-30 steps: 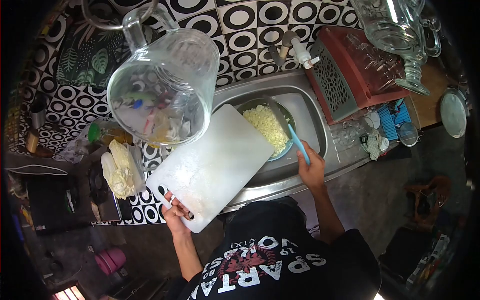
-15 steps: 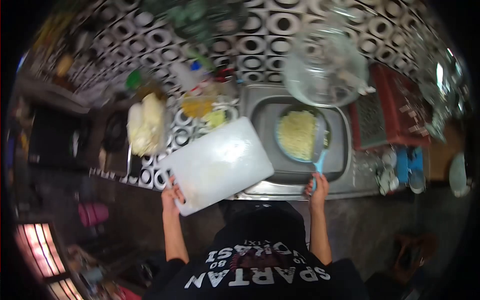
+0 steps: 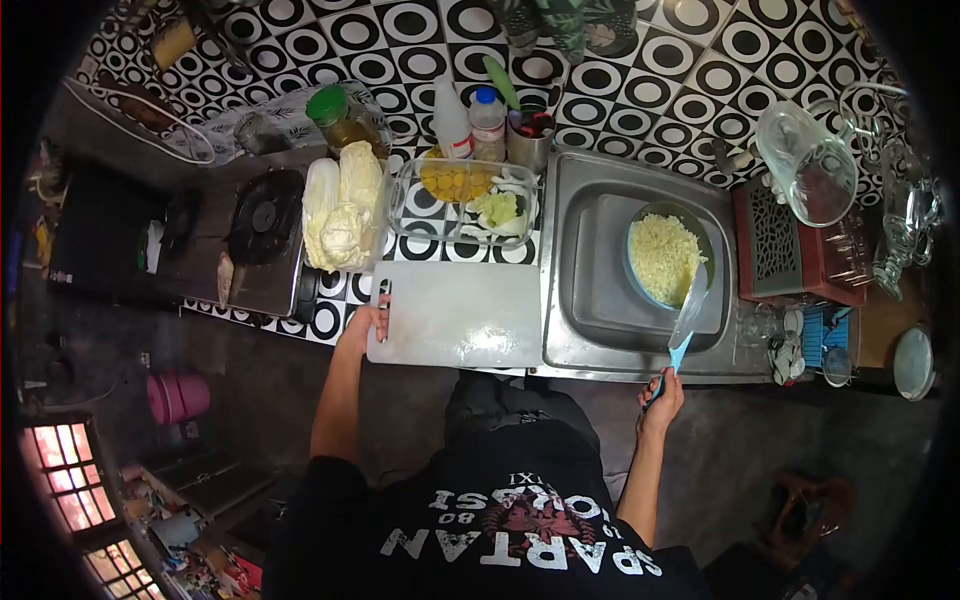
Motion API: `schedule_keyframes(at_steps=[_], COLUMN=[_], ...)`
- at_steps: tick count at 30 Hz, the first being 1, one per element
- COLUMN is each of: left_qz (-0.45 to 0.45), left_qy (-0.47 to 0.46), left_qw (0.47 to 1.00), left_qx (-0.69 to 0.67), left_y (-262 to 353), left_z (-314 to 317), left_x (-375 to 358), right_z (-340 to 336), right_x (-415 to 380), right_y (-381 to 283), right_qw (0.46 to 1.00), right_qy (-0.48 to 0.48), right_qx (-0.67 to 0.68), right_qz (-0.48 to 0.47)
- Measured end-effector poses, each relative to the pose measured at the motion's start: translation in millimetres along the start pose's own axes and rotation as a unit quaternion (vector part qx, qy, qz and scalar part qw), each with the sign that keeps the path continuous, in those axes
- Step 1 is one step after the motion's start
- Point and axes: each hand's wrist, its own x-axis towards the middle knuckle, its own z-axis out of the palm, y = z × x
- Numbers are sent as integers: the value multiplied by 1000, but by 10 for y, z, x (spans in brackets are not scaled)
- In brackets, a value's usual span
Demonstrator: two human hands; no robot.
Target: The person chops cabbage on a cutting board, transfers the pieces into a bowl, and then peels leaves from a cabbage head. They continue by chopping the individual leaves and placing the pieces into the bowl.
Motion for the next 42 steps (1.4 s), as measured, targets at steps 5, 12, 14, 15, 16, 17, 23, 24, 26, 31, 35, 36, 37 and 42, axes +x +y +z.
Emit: schedule_keyframes(at_steps=[5,12,14,15,16,17,23,24,26,31,35,36,37,42], left_qz=[-30,331,381,372,440,384,276,279,284,363,385,392,411,467], left_qy=[-32,255,257,277,223,249,215,211,201,230,253,263,281,214], left_qw=[995,884,834,810,738,707,670,659,646,632,640,626,594,636], left_qx=[92,209,306,359,460,539,654,666,679,645,615,621,632,575], left_y=[257,-48,-230,-194,-331,-393,-453,-431,-420,-460,-455,-469,-509,-724], left_z=[-21,10,124,483,365,490,629,610,593,630,775,833,915,1871], left_x=[260,223,43,-272,-207,-290,-208,-166,-75,49,-38,-75,-96,-204], right_z=[169,273,281,298,326,334,315,343,349,198,97,84,65,-78], right_x=[-206,-527,-624,-666,-688,-685,-515,-470,-389,-46,376,477,568,811], right_y=[-10,159,220,243,267,290,159,136,92,99,80,72,80,154], right_qw=[999,996,995,995,995,995,995,995,995,994,990,990,990,986], right_qy=[39,67,78,89,93,87,77,77,79,65,35,23,21,-8], right_qx=[-21,-26,-23,-17,-13,-16,-38,-37,-47,-81,-118,-124,-122,-147], right_qz=[-30,-49,-48,-43,-36,-33,-47,-50,-39,-46,-66,-66,-66,-76])
